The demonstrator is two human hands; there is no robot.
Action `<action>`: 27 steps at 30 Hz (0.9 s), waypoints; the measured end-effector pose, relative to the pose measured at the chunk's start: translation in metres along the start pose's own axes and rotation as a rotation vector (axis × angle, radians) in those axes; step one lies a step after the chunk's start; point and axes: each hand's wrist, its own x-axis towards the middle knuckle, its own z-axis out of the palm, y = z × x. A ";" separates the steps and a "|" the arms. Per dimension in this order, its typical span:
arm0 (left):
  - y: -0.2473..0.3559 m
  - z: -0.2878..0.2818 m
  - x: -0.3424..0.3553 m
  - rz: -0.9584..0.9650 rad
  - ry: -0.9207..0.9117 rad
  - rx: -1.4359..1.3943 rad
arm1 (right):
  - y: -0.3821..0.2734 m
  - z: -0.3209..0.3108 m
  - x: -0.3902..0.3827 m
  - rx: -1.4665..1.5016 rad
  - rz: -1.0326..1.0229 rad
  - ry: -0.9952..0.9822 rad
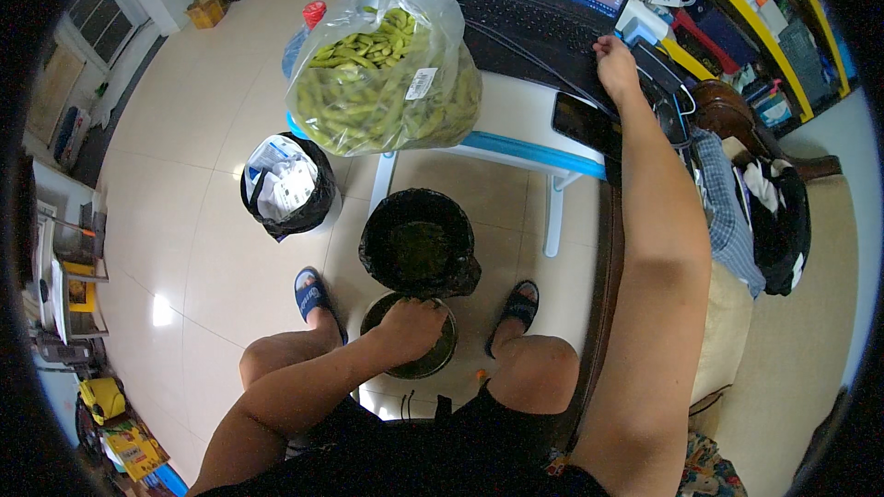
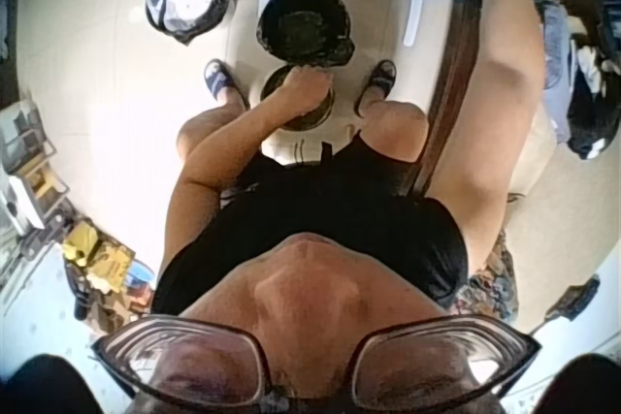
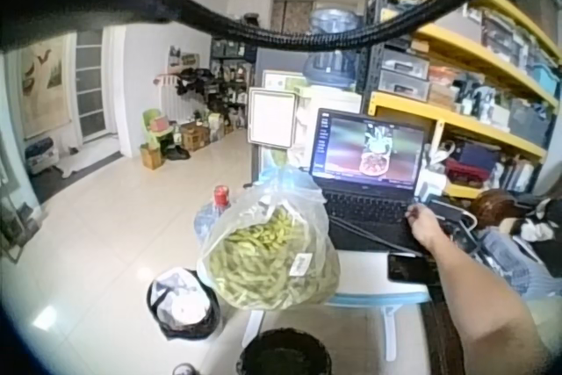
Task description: The person sits on the floor and shells edamame beans by hand, removing the beans from the pods and placing them into a metal bowl. The empty pods are discarded into a nearby trash bin.
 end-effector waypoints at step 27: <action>0.005 -0.018 -0.008 -0.013 0.024 -0.024 | -0.326 0.089 -0.096 -0.376 -0.585 -0.523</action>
